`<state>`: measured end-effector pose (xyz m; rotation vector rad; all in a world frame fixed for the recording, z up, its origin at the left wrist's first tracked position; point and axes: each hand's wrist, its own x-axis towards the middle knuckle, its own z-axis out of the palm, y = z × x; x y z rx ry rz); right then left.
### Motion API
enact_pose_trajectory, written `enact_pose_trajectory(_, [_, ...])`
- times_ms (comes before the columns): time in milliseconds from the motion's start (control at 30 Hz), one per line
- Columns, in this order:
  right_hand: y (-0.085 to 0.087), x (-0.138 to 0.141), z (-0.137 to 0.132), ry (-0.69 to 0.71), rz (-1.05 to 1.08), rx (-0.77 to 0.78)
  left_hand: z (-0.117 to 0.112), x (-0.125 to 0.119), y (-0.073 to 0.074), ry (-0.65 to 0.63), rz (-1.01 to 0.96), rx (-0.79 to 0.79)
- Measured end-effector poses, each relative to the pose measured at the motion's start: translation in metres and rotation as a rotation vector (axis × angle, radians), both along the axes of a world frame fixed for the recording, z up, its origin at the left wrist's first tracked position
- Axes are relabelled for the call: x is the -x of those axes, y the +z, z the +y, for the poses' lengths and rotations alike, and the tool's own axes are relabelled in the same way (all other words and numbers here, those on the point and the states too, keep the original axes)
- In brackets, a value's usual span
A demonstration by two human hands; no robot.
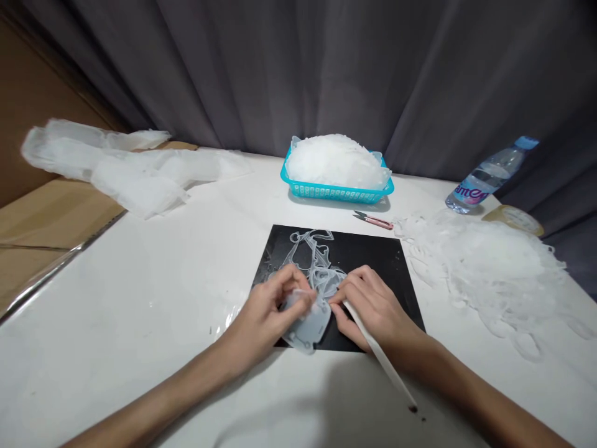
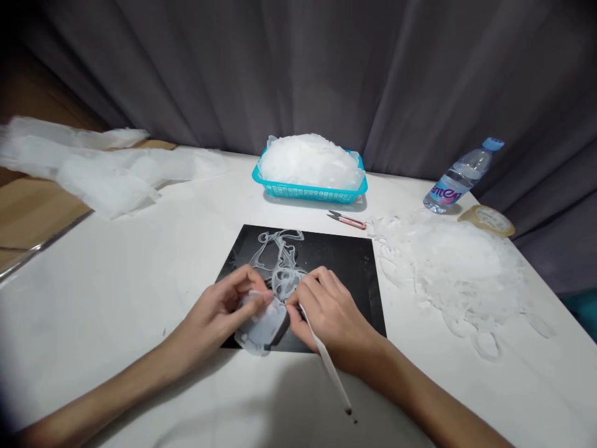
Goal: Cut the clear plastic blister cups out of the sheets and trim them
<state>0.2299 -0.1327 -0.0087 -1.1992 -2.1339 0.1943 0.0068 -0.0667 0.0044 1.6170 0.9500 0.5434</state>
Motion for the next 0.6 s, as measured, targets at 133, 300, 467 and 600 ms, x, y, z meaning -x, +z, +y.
enact_pose_trajectory(133, [0.003, -0.008, 0.001, -0.068, 0.0, -0.065, 0.02, 0.01, -0.001, 0.18, -0.113, 0.015])
enact_pose_trajectory(300, [0.004, -0.013, 0.001, -0.129, 0.076, -0.097, 0.022, 0.009, 0.002, 0.016, -0.283, 0.123])
enact_pose_trajectory(467, [0.005, -0.007, 0.0, -0.163, 0.126, -0.187, 0.007, 0.003, 0.001, -0.053, -0.335, 0.136])
enact_pose_trajectory(600, [0.007, -0.002, -0.003, -0.143, 0.167, -0.231, 0.004, 0.0, 0.002, -0.061, -0.365, 0.143])
